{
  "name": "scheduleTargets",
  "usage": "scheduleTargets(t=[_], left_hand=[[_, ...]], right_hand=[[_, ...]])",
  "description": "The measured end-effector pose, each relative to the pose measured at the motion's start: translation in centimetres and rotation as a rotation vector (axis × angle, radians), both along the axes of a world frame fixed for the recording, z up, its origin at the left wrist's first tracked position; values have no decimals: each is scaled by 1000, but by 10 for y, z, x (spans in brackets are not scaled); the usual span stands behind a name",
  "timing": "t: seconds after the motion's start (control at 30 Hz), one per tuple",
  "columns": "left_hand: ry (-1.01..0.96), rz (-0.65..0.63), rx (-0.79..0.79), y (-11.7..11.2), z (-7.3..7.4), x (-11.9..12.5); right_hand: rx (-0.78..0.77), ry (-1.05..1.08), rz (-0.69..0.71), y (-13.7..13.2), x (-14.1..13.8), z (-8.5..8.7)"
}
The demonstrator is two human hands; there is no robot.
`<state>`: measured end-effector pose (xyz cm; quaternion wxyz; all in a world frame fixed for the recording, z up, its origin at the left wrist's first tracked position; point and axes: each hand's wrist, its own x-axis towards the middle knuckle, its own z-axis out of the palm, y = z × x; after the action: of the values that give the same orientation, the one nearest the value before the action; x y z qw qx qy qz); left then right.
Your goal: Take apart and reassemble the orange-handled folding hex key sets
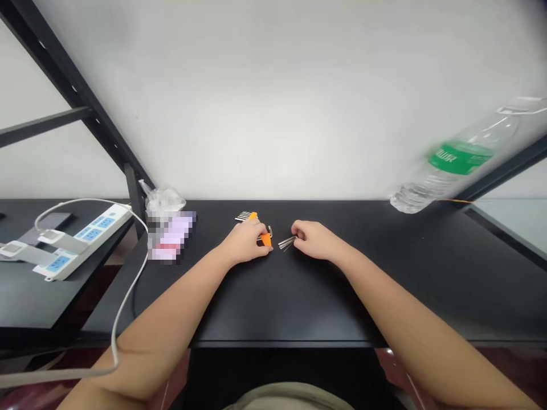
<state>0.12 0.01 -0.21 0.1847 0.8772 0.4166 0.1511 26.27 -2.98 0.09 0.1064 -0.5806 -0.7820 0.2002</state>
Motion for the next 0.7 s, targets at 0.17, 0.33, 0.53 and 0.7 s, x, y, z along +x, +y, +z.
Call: scheduleTargets(t=[0.17,0.33,0.53,0.7], left_hand=[[6,2,20,1,-2,0],[5,-3,-3,-1,2,1],[-3,-31,-36,-4,8,0],[19,-1,-7,-2,3,0]], right_hand=[[1,80,115,6,12,0],[-59,138,67,10,14,-3],[-112,166,17,14,16,-7],[-85,179,-9,15,16,-8]])
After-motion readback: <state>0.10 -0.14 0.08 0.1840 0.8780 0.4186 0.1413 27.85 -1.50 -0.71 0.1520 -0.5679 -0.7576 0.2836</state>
